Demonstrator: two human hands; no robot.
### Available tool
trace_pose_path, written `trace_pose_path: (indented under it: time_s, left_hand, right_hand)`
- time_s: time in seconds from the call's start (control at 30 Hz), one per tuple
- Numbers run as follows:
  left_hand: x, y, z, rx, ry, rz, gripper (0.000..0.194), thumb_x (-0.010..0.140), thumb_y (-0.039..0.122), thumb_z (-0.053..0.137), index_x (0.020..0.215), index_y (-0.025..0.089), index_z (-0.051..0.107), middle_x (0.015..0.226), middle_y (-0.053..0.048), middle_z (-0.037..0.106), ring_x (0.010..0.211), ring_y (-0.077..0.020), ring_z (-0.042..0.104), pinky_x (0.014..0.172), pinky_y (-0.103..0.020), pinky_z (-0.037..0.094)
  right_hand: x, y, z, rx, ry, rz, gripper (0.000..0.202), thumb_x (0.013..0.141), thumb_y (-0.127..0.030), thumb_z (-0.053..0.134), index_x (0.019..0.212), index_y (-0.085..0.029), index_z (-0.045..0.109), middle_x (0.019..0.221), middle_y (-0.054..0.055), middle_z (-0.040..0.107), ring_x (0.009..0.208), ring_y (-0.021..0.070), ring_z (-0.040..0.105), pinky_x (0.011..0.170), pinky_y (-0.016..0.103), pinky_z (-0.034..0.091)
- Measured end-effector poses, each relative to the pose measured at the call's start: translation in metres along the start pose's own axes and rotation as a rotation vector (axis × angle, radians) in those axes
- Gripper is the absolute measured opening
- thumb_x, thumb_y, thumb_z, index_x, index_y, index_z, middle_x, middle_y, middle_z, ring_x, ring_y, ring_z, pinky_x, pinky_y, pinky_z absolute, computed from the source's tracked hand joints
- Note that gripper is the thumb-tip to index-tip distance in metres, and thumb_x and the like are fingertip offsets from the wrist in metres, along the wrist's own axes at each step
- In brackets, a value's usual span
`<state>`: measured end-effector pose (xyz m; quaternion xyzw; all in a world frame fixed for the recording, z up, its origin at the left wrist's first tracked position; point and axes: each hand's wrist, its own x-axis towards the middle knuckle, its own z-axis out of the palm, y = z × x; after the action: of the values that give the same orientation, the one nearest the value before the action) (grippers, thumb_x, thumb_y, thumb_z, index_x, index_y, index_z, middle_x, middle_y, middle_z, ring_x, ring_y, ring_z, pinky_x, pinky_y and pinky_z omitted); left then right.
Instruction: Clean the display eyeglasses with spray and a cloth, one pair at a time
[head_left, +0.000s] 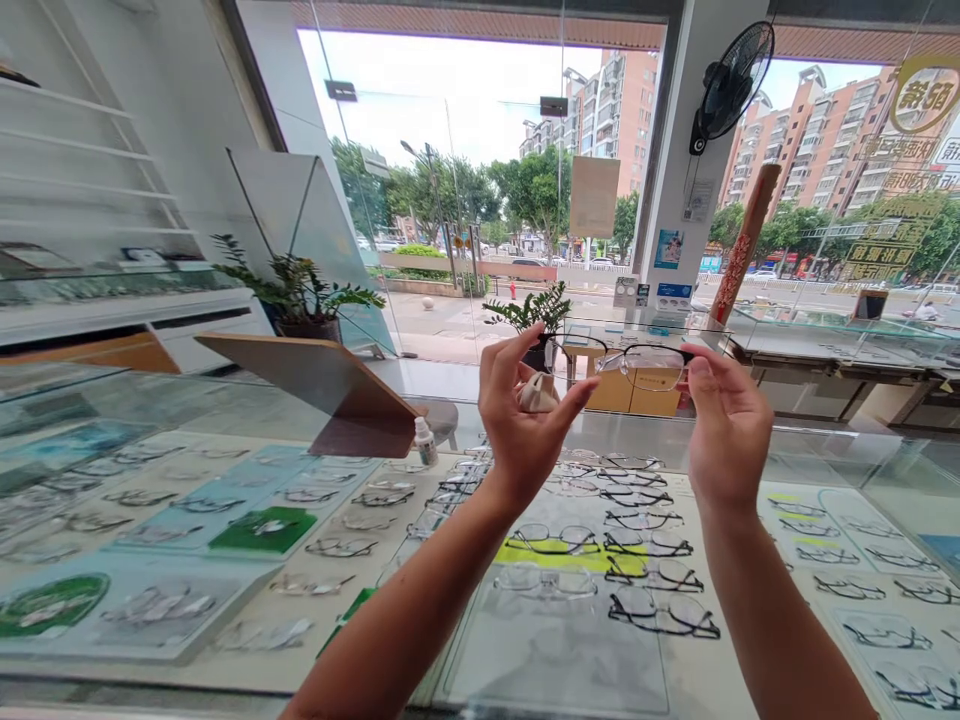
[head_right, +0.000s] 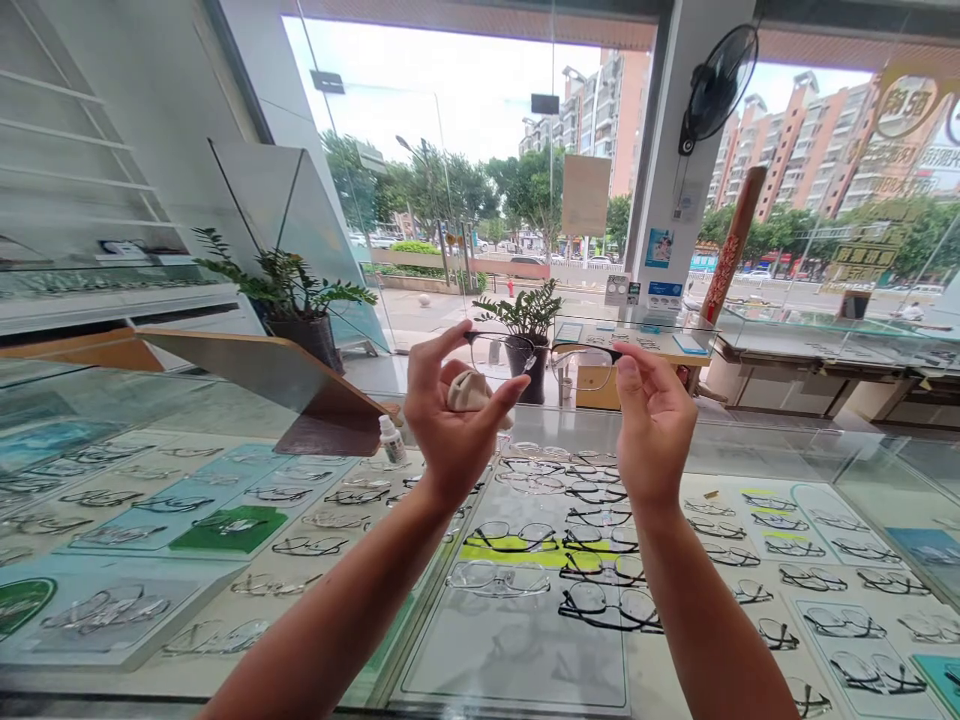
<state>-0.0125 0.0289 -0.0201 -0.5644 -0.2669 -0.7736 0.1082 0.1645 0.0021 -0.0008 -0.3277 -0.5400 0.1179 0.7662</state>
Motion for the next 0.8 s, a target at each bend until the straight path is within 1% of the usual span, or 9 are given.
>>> trace_pose_path:
  time_s: [0.1, 0.2, 0.3, 0.37, 0.47, 0.57, 0.63, 0.73, 0.8]
  left_hand:
    - [0.001, 0.003, -0.001, 0.000, -0.025, -0.034, 0.062, 0.077, 0.048, 0.090, 0.131, 0.029, 0.067, 0.117, -0.006, 0.070, 0.095, -0.0184, 0.065, 0.072, -0.031, 0.055]
    - [0.002, -0.002, 0.000, -0.073, -0.084, -0.131, 0.059, 0.077, 0.048, 0.090, 0.129, 0.030, 0.069, 0.121, -0.007, 0.073, 0.102, -0.0199, 0.069, 0.072, -0.030, 0.058]
    - [0.003, -0.009, 0.003, -0.154, -0.133, -0.206, 0.056, 0.077, 0.049, 0.090, 0.126, 0.030, 0.070, 0.123, -0.007, 0.075, 0.106, -0.0205, 0.071, 0.080, -0.032, 0.062]
    - [0.003, -0.013, 0.004, -0.174, -0.159, -0.224, 0.057, 0.076, 0.049, 0.091, 0.125, 0.029, 0.070, 0.123, -0.007, 0.076, 0.107, -0.0205, 0.072, 0.087, -0.033, 0.062]
    - [0.004, -0.016, 0.003, -0.171, -0.171, -0.218, 0.055, 0.076, 0.046, 0.091, 0.125, 0.030, 0.070, 0.124, -0.006, 0.076, 0.109, -0.0200, 0.072, 0.089, -0.033, 0.062]
    - [0.007, -0.016, -0.001, -0.128, -0.175, -0.177, 0.052, 0.079, 0.042, 0.089, 0.126, 0.031, 0.069, 0.125, -0.006, 0.075, 0.110, -0.0198, 0.072, 0.088, -0.032, 0.062]
    - [0.011, -0.016, -0.005, -0.093, -0.185, -0.139, 0.053, 0.080, 0.042, 0.088, 0.127, 0.031, 0.069, 0.126, -0.006, 0.075, 0.111, -0.0204, 0.071, 0.089, -0.033, 0.062]
    - [0.015, -0.014, -0.009, -0.076, -0.181, -0.103, 0.055, 0.078, 0.045, 0.090, 0.127, 0.030, 0.069, 0.125, -0.006, 0.074, 0.112, -0.0215, 0.070, 0.092, -0.035, 0.061]
    - [0.017, -0.013, -0.010, -0.092, -0.172, -0.099, 0.055, 0.078, 0.047, 0.090, 0.126, 0.029, 0.069, 0.124, -0.006, 0.074, 0.105, -0.0204, 0.071, 0.087, -0.034, 0.061]
  right_hand:
    - [0.000, 0.001, 0.000, 0.008, 0.003, -0.001, 0.027, 0.095, -0.046, 0.069, 0.107, -0.023, 0.076, 0.108, 0.007, 0.079, 0.098, 0.0223, 0.076, 0.084, 0.041, 0.063]
    - [-0.004, -0.005, 0.000, -0.044, 0.018, -0.095, 0.023, 0.098, -0.043, 0.066, 0.106, -0.023, 0.074, 0.107, 0.007, 0.077, 0.099, 0.0224, 0.075, 0.082, 0.040, 0.063]
    - [-0.007, -0.013, 0.000, -0.083, 0.032, -0.175, 0.016, 0.098, -0.038, 0.067, 0.103, -0.024, 0.074, 0.106, 0.006, 0.076, 0.101, 0.0219, 0.074, 0.084, 0.039, 0.062]
    - [-0.007, -0.017, -0.001, -0.050, 0.021, -0.190, 0.013, 0.097, -0.035, 0.068, 0.101, -0.024, 0.074, 0.106, 0.006, 0.077, 0.104, 0.0220, 0.073, 0.088, 0.040, 0.062]
    - [-0.003, -0.016, -0.002, 0.017, -0.019, -0.158, 0.014, 0.094, -0.036, 0.070, 0.101, -0.024, 0.072, 0.104, 0.005, 0.078, 0.102, 0.0214, 0.075, 0.091, 0.040, 0.061]
    - [0.003, -0.012, -0.006, 0.011, -0.087, -0.117, 0.019, 0.093, -0.041, 0.070, 0.100, -0.024, 0.071, 0.101, 0.005, 0.078, 0.098, 0.0215, 0.075, 0.090, 0.041, 0.061]
    - [0.007, -0.010, -0.010, 0.005, -0.137, -0.105, 0.020, 0.093, -0.043, 0.069, 0.098, -0.024, 0.071, 0.099, 0.004, 0.077, 0.096, 0.0213, 0.073, 0.089, 0.040, 0.060]
    - [0.010, -0.010, -0.015, -0.013, -0.163, -0.123, 0.017, 0.092, -0.041, 0.071, 0.096, -0.024, 0.073, 0.096, 0.003, 0.076, 0.094, 0.0197, 0.070, 0.089, 0.039, 0.057]
    - [0.011, -0.010, -0.017, -0.032, -0.159, -0.135, 0.014, 0.091, -0.038, 0.073, 0.095, -0.024, 0.074, 0.094, 0.002, 0.076, 0.093, 0.0191, 0.069, 0.091, 0.039, 0.054]
